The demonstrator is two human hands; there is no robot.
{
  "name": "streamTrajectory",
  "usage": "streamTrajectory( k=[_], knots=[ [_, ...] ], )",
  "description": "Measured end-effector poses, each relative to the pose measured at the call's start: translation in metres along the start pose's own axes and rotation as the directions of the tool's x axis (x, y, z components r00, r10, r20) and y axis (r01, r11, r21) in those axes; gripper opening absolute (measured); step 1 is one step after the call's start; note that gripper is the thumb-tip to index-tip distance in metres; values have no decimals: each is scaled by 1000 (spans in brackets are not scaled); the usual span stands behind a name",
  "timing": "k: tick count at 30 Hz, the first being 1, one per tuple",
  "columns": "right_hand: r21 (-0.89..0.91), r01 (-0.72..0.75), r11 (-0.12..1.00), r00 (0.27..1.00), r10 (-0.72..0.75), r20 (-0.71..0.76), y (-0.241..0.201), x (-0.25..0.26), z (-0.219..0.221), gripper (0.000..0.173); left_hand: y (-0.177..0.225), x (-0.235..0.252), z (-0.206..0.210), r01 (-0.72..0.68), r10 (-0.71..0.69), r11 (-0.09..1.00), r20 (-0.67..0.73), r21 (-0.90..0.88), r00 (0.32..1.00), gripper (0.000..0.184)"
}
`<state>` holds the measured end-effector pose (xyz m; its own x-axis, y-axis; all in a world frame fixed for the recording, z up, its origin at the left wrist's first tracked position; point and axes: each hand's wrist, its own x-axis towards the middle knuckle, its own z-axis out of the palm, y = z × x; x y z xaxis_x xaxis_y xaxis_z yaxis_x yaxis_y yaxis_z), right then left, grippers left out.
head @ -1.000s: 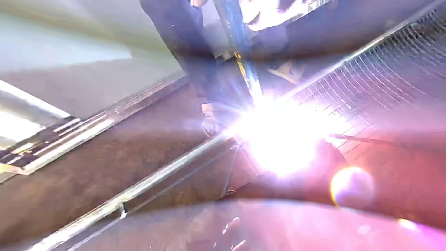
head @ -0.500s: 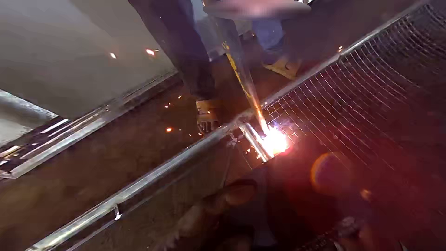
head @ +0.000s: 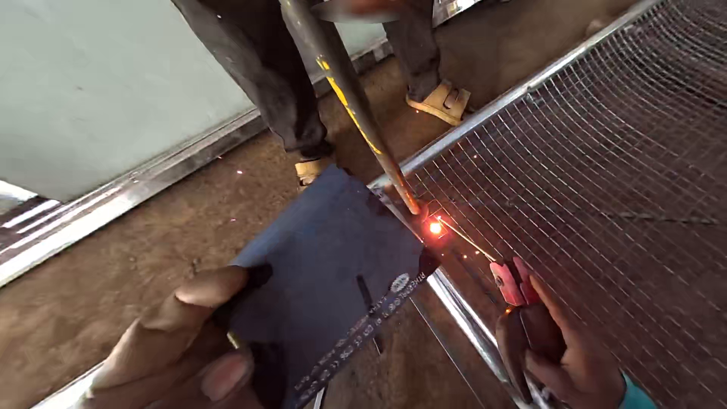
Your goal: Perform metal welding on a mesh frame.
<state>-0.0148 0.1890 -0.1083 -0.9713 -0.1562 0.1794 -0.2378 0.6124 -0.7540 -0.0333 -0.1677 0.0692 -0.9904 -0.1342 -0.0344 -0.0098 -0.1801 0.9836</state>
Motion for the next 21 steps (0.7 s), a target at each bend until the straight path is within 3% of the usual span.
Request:
streamTrajectory(
  k=[4, 21],
  knots=[
    [-9, -12, 1000, 1000, 12, 6, -2, 2, 0, 97, 0, -2, -2, -9, 8, 999, -37, -33, 999, 29],
    [-66, -15, 998, 999, 18, 38, -8, 2, 1, 95, 3, -2, -1, -22, 23, 1000, 51, -20, 998, 31]
  ],
)
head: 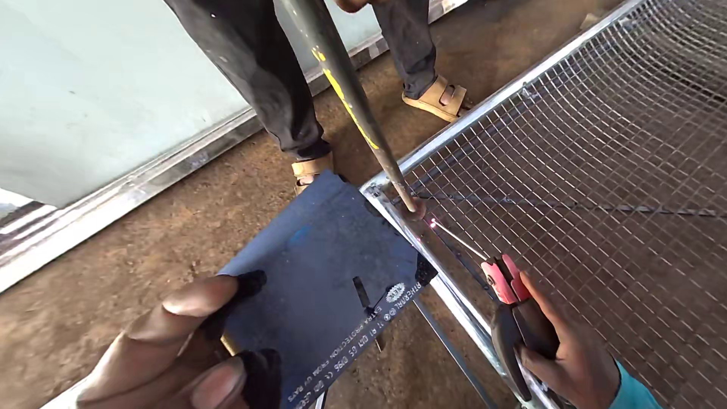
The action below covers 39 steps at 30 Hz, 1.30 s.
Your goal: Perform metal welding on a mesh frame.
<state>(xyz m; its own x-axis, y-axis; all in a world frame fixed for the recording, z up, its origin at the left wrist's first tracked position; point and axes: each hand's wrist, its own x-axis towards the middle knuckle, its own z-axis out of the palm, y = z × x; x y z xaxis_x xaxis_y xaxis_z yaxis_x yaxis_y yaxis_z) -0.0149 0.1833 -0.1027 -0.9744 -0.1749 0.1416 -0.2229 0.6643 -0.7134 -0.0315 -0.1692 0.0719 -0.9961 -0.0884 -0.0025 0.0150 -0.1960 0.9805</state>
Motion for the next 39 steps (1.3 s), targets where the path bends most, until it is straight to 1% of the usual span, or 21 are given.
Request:
streamTrajectory(
  k=[3, 8, 10, 11, 12, 13, 14, 15, 16, 17, 18, 19, 21, 23, 24, 27, 30, 32, 35, 37, 39],
  knots=[
    [-19, 7, 1000, 1000, -6, 19, -1, -3, 0, 97, -6, 1, 6, 2, -2, 1000, 26, 10, 1000, 31],
    [-67, 9, 998, 1000, -9, 5, -1, -3, 2, 95, -12, -3, 21, 15, -22, 999, 218, 32, 976, 39],
    [-106, -62, 992, 998, 63, 9, -9, -4, -1, 83, -30, -15, 10, 35, -31, 999, 267, -11, 963, 43],
    [-128, -139, 982, 990, 143, 20, -17, -3, -4, 69, -53, -25, -7, -4, 28, 997, 290, -83, 956, 45],
    [-138, -201, 970, 975, 212, 72, -26, 0, -8, 58, -76, -35, -23, -61, 99, 989, 301, -133, 948, 44],
    [-131, -241, 962, 960, 256, 111, -34, 3, -12, 54, -88, -41, -30, -96, 142, 983, 312, -159, 940, 43],
    [-114, -264, 958, 954, 277, 115, -35, 3, -12, 56, -85, -40, -27, -103, 149, 982, 318, -158, 936, 42],
    [-97, -199, 975, 975, 207, 76, -25, -1, -7, 62, -67, -35, -12, -56, 92, 991, 310, -122, 946, 40],
    [-69, -143, 987, 988, 146, 45, -17, -2, -4, 71, -40, -25, 9, 21, -4, 998, 304, -52, 953, 40],
    [-29, -131, 991, 990, 132, 49, -15, -1, -4, 79, -23, -17, 23, 48, -49, 999, 300, 12, 953, 38],
    [-6, -142, 990, 988, 142, 55, -18, 1, -5, 81, -16, -13, 30, 44, -52, 998, 292, 33, 955, 36],
    [-1, -160, 987, 985, 160, 62, -21, 3, -6, 83, -16, -10, 32, 27, -37, 999, 294, 36, 955, 35],
    [-20, -132, 991, 989, 133, 58, -13, -2, -2, 82, -21, -10, 27, -2, -7, 1000, 315, 28, 949, 34],
    [-16, -132, 991, 990, 132, 47, -4, -8, 3, 80, -21, -11, 25, 26, -26, 1000, 327, 4, 945, 36],
    [-5, -142, 990, 986, 142, 87, -2, -9, 1, 82, -20, -10, 26, 35, -36, 999, 331, 8, 943, 36],
    [44, -118, 992, 986, 112, 122, -13, 2, -7, 85, -19, -9, 28, 27, -47, 998, 325, 65, 944, 38],
    [4, -81, 997, 996, 81, 42, -10, -1, -3, 83, -19, -9, 29, 7, -26, 998, 311, 61, 950, 36],
    [15, -79, 997, 997, 79, -12, -11, 0, -4, 81, -17, -7, 28, 25, -38, 998, 263, 49, 964, 37],
    [71, 44, 997, 994, -37, -106, 5, 5, -5, 91, -18, -3, 13, -9, -12, 994, 195, 110, 981, 37],
    [127, 69, 990, 990, -52, -133, 10, 10, -6, 90, -16, 2, 5, -27, 13, 994, 125, 109, 992, 33],
    [159, 44, 986, 988, -20, -152, 12, 13, -4, 90, -10, 6, 0, 13, -16, 997, 35, 74, 999, 31]
  ],
)
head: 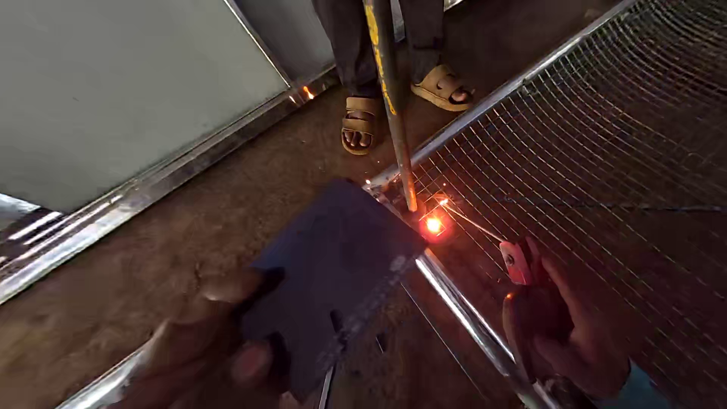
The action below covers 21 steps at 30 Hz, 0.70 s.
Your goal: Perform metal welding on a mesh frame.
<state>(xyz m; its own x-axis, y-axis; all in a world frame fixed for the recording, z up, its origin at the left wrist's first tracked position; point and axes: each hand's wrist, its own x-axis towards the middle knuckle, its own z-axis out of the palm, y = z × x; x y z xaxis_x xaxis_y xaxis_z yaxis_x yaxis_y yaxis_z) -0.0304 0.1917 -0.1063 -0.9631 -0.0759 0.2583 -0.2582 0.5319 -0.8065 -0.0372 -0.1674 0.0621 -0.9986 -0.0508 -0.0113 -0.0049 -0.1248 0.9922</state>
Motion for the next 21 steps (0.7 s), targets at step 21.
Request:
streamTrajectory(
  k=[21],
  knots=[
    [117, -169, 979, 985, 163, 57, -4, 5, 2, 97, 16, -7, -9, -24, 16, 998, -127, -65, 992, 30]
  ],
)
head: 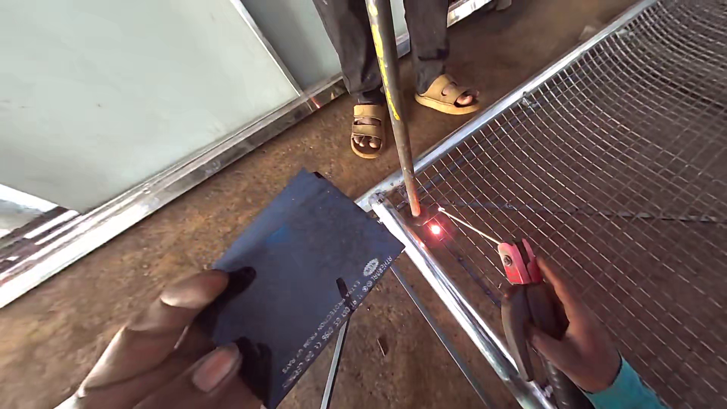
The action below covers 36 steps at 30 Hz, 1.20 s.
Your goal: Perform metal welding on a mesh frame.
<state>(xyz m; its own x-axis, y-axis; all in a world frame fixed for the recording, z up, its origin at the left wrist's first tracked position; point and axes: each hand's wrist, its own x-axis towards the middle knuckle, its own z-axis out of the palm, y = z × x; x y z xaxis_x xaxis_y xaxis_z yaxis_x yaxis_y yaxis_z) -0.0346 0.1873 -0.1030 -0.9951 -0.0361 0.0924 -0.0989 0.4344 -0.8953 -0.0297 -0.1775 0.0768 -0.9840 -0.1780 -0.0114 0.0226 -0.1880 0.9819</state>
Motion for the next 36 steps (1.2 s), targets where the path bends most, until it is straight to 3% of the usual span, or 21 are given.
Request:
streamTrajectory(
  k=[16, 36],
  knots=[
    [-1, 22, 1000, 1000, -22, 7, 1, 0, 1, 96, -2, 3, -8, -4, 4, 1000, 76, 6, 997, 33],
    [-2, 32, 999, 999, -32, 36, 5, -1, 2, 96, -1, 0, -5, 3, -4, 1000, 66, 9, 998, 32]
  ],
)
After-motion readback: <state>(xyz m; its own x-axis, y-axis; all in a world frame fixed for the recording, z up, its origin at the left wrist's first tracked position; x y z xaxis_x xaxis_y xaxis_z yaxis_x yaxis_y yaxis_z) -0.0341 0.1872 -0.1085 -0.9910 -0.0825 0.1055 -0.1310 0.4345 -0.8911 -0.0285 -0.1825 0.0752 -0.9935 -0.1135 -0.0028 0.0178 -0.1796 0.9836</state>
